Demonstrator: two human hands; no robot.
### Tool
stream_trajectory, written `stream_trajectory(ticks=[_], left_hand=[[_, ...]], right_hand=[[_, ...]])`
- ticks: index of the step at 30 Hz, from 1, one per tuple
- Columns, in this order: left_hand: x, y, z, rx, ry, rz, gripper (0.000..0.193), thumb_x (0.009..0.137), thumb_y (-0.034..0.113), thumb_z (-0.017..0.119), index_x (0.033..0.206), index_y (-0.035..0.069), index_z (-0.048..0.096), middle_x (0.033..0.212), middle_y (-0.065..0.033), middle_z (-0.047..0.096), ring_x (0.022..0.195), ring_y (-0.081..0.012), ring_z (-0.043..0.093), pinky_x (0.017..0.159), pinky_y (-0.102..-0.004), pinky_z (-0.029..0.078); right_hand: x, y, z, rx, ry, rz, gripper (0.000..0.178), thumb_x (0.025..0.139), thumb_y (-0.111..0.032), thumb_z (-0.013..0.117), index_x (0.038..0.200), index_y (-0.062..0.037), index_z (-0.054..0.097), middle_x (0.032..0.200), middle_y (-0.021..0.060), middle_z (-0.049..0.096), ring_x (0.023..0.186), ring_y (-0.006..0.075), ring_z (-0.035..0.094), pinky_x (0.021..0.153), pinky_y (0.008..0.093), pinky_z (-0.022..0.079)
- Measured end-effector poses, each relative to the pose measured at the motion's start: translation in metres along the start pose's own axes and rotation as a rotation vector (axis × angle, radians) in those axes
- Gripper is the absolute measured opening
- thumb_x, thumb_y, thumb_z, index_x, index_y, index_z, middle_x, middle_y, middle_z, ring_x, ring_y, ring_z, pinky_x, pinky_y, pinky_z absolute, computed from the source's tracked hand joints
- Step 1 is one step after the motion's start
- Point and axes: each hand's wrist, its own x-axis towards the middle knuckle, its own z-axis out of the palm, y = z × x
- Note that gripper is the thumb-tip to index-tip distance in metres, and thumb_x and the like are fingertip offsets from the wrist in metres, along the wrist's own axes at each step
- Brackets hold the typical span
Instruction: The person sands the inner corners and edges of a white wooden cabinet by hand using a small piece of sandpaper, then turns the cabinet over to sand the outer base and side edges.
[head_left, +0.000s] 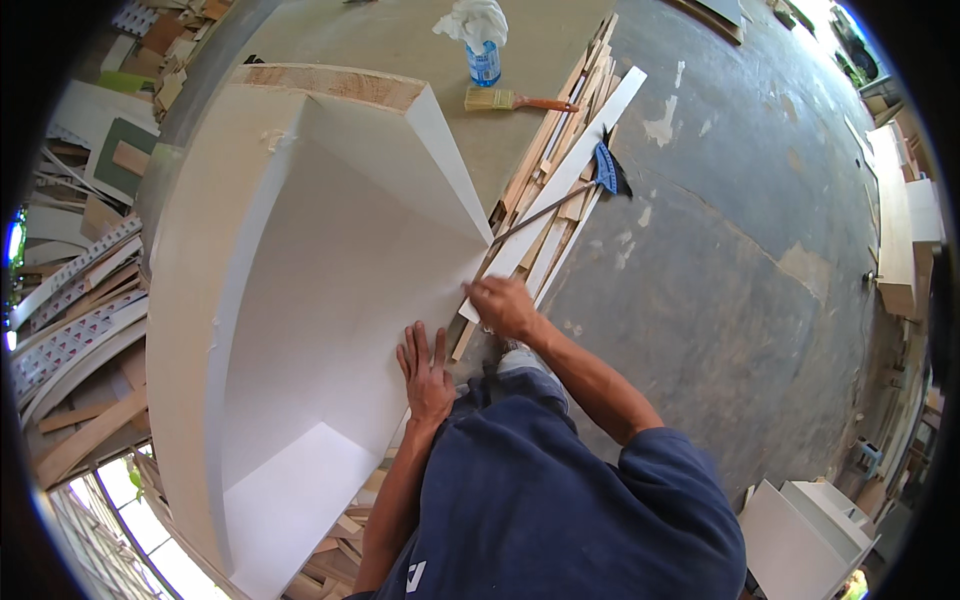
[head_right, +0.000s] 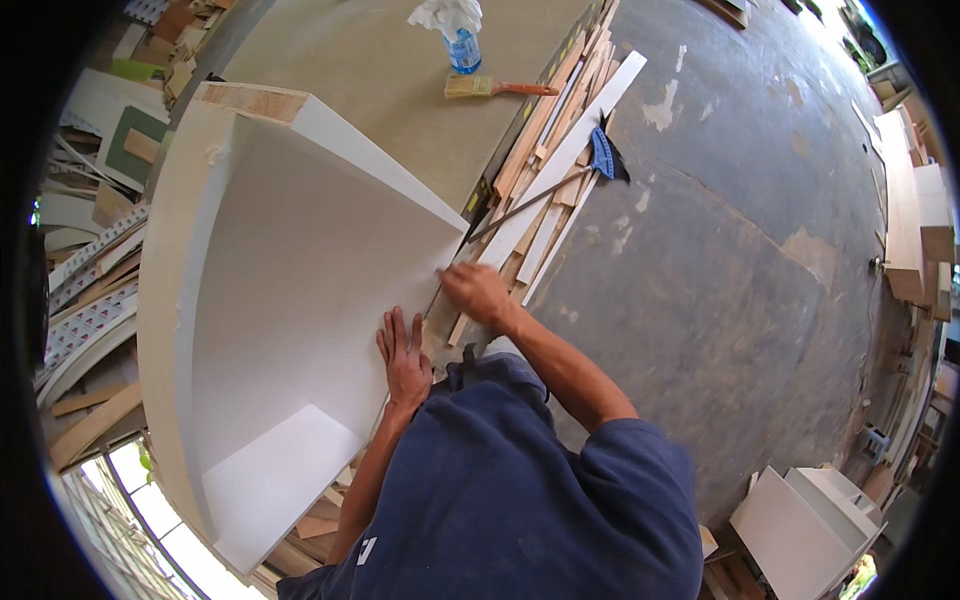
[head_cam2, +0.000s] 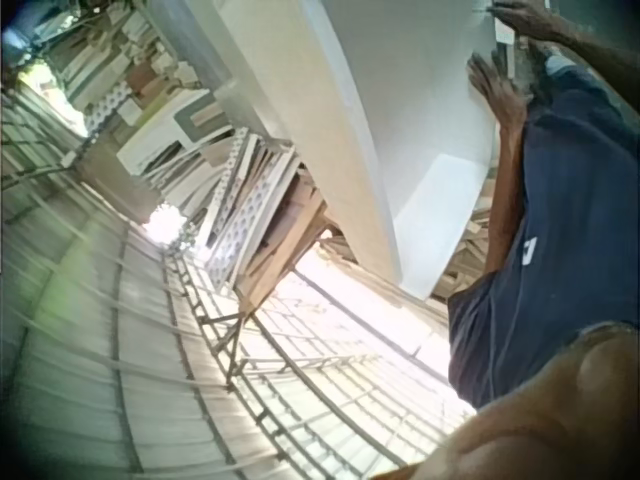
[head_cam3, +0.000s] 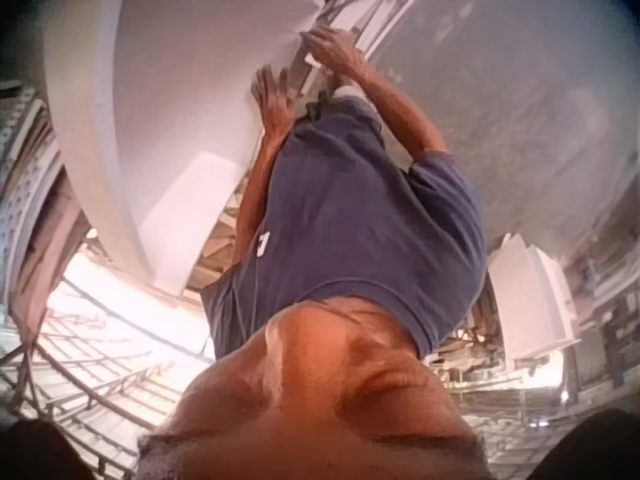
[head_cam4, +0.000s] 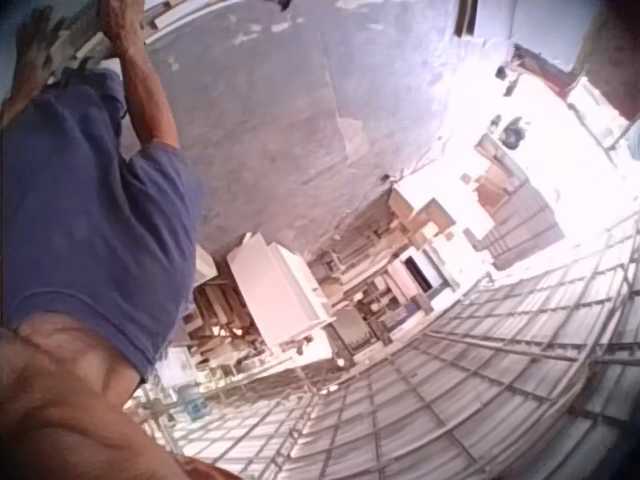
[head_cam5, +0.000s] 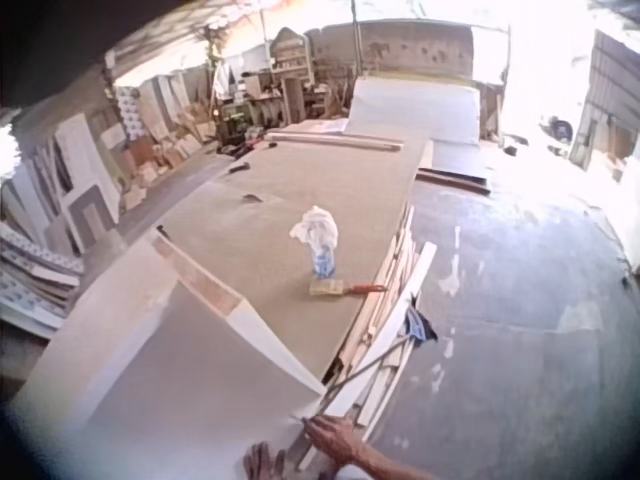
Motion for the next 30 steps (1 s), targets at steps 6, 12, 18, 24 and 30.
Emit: stream_trajectory(ticks=[6,12,18,24,30], left_hand=[[0.001,0.001,0.000,0.007,0.022,0.035,0.079,0.085,0.002,0.053,0.161,0.010,0.034,0.169,-0.0249,0.016,0.156,-0.0455,0.013,0.124,-0.0609,0.011],[-0.002,0.003,-0.003,0.022,0.001,0.019,0.077,0.086,0.003,0.053,0.161,0.010,0.035,0.169,-0.0247,0.017,0.156,-0.0460,0.014,0.124,-0.0615,0.012],[0.004,0.005,-0.004,0.015,0.007,0.018,0.077,0.086,0.003,0.053,0.160,0.008,0.036,0.169,-0.0257,0.017,0.156,-0.0466,0.014,0.123,-0.0620,0.013],[0.002,0.003,-0.004,0.022,0.028,0.075,0.076,0.085,0.003,0.054,0.159,0.005,0.036,0.167,-0.0266,0.020,0.155,-0.0473,0.015,0.124,-0.0612,0.012],[0.020,-0.003,0.003,-0.134,0.130,0.083,0.079,0.088,0.014,0.060,0.158,-0.005,0.027,0.166,-0.0320,0.017,0.154,-0.0504,0.014,0.124,-0.0639,0.010]], right_hand=[[-0.006,-0.016,0.008,0.019,0.139,0.188,0.026,0.083,-0.004,0.070,0.109,0.0004,0.069,0.084,0.0102,0.066,0.075,0.0244,0.067,0.061,0.0369,0.055],[-0.005,-0.004,0.004,0.058,0.253,0.254,0.030,0.081,-0.004,0.070,0.111,0.0006,0.070,0.084,0.0117,0.065,0.073,0.0284,0.067,0.062,0.0387,0.055],[-0.012,-0.019,0.019,0.152,0.134,-0.161,0.029,0.076,-0.004,0.071,0.105,0.0001,0.071,0.081,0.0085,0.063,0.073,0.0252,0.065,0.059,0.0387,0.054],[-0.004,-0.001,0.009,0.018,0.313,0.323,0.032,0.078,-0.005,0.071,0.109,0.0002,0.070,0.081,0.0102,0.065,0.073,0.0275,0.064,0.063,0.0396,0.054],[-0.054,-0.023,0.011,0.289,0.087,0.158,0.018,0.080,-0.006,0.072,0.098,-0.0041,0.073,0.088,0.0107,0.071,0.079,0.0298,0.069,0.069,0.0402,0.058]])
